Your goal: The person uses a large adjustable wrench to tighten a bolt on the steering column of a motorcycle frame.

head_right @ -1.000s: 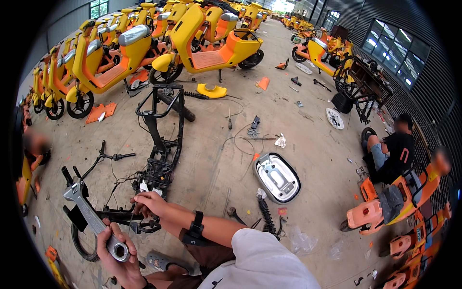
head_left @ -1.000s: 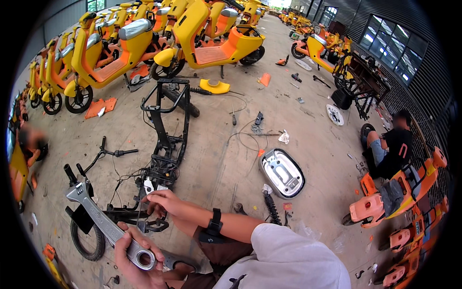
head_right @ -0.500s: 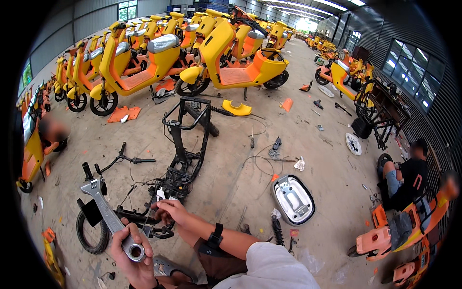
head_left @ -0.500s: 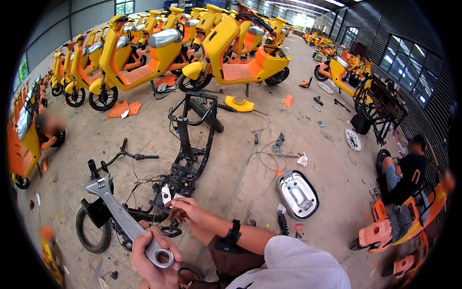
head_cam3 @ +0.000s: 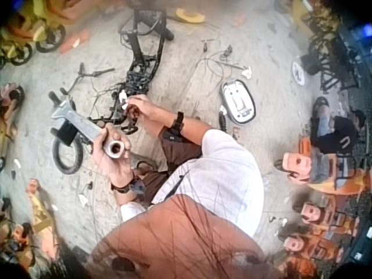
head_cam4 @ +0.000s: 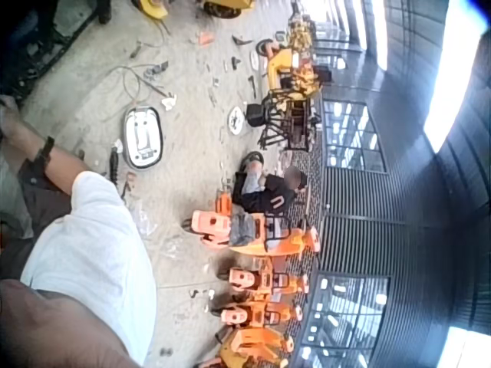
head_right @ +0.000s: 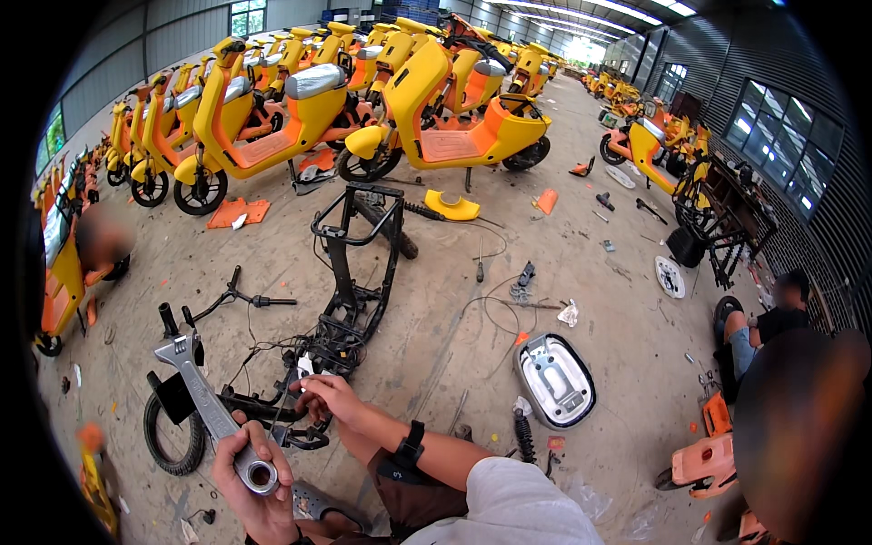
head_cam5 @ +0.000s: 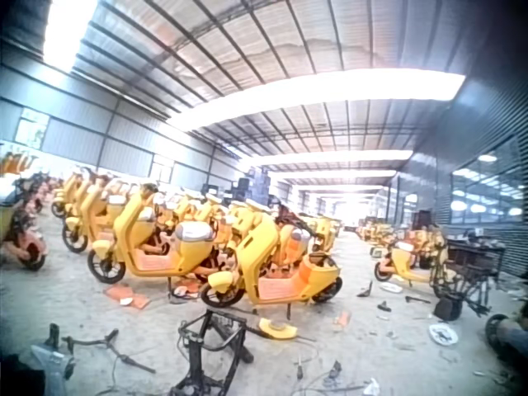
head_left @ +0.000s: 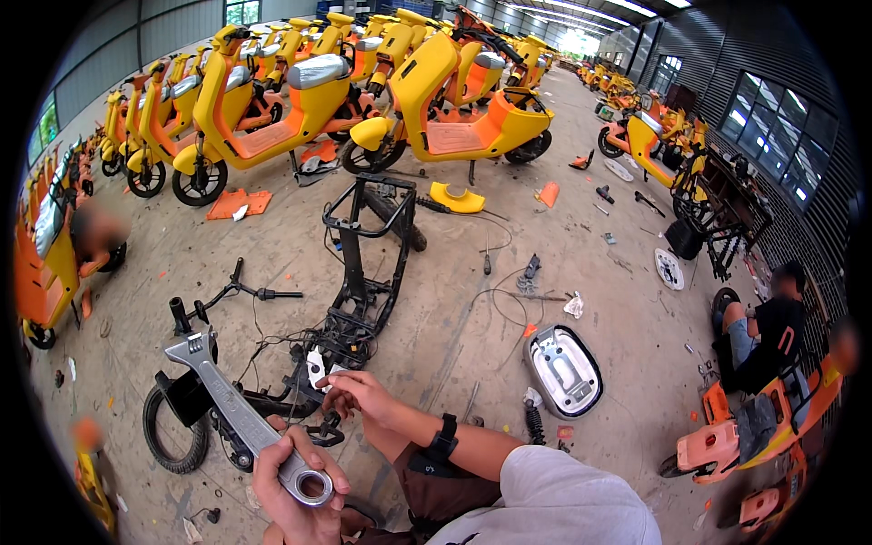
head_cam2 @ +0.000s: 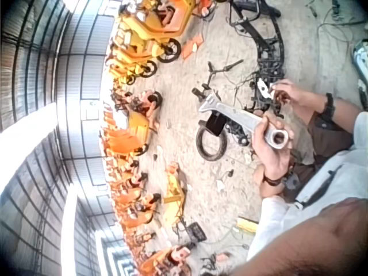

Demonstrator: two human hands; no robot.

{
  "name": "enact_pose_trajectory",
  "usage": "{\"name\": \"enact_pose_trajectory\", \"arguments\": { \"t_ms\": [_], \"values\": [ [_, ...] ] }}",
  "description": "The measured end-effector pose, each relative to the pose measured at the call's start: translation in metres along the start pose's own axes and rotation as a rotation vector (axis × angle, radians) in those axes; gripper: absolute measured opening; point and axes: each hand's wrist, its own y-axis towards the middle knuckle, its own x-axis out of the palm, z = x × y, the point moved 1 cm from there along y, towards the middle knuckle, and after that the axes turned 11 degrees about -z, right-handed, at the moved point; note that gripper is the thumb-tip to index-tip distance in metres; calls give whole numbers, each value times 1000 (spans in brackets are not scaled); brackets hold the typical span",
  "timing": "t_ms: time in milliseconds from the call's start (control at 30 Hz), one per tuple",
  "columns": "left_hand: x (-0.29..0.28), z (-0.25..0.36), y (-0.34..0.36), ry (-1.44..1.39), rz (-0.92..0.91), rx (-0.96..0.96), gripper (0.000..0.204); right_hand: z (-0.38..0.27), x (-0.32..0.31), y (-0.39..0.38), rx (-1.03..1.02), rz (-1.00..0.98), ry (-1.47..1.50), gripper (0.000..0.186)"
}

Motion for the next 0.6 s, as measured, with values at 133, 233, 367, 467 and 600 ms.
{"name": "enact_pose_trajectory", "arguments": {
  "t_ms": [133,233,367,467,600],
  "values": [
    [3,0,-1,3,25,20,26,2,-2,1,-3,-4,12,35],
    [-1,7,-4,65,-22,-79,20,3,-2,2,-10,-8,19,35],
    [5,11,-6,78,36,-127,24,2,-2,2,-6,-3,25,36],
    [4,11,-6,74,-12,-134,24,6,-4,4,-22,14,48,35],
    [6,10,-7,59,0,-68,17,5,-1,4,-7,3,27,35]
  ]
}}
